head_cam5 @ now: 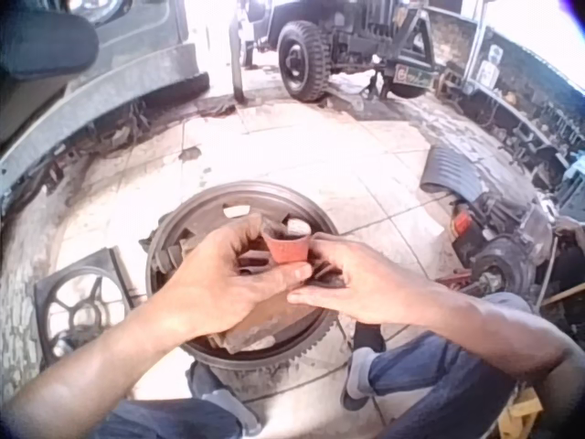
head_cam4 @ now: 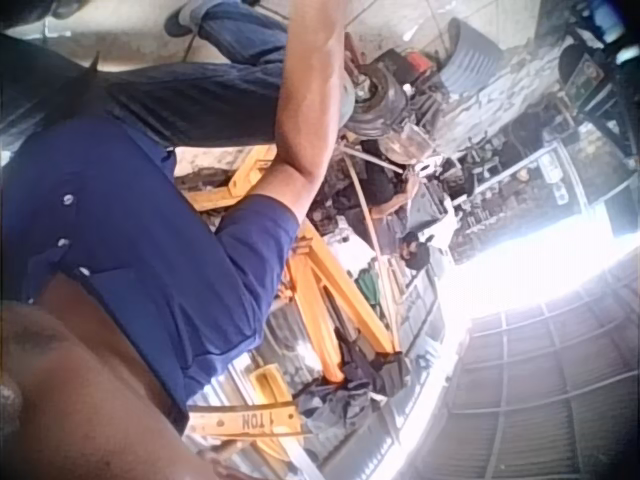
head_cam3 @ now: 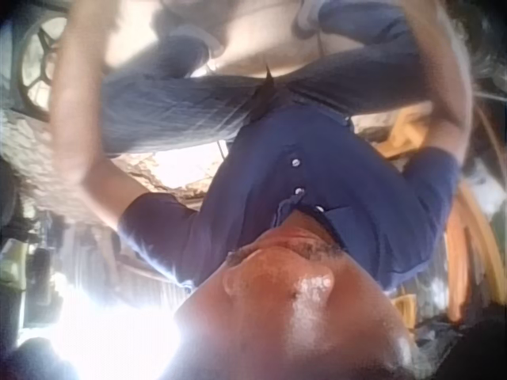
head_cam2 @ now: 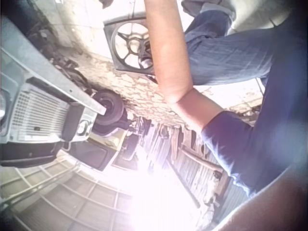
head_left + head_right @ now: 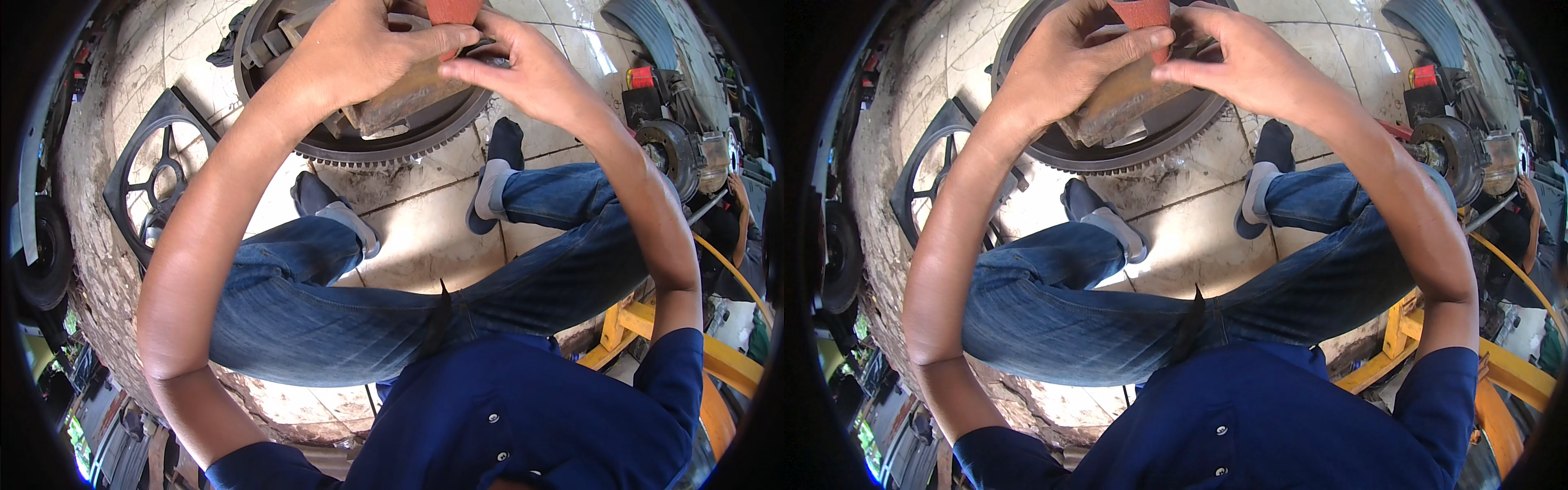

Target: The person sits on the floor and sands a metal brake backing plate resting on a wheel rim using a sanding block. They repeatedly rub the sandpaper over the surface and edges of the metal part.

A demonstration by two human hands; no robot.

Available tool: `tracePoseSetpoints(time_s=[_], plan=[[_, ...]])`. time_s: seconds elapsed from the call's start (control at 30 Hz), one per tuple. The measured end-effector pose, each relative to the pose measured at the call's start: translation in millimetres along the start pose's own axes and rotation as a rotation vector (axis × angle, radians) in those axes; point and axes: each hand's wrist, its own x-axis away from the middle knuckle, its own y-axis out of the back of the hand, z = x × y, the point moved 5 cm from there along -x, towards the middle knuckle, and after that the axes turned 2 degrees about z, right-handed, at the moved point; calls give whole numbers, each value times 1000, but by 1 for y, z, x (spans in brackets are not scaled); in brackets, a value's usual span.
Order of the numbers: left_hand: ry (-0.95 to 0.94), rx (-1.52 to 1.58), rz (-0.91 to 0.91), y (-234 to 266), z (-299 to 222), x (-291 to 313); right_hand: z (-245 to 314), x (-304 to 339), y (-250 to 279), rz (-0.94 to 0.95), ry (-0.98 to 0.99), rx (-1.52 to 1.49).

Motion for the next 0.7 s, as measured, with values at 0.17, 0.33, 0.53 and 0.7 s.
tracePoseSetpoints(time_s=[0.17,0.33,0.53,0.7], plan=[[-111,54,79,2,1,0,12,4,3,-26,254,203],[-127,37,65,0,-5,0,-17,3,-2,-143,267,277],[-84,-24,33,0,-5,1,-14,3,-4,-127,155,53],[-87,-43,48,5,0,3,-16,0,-3,-81,130,15]])
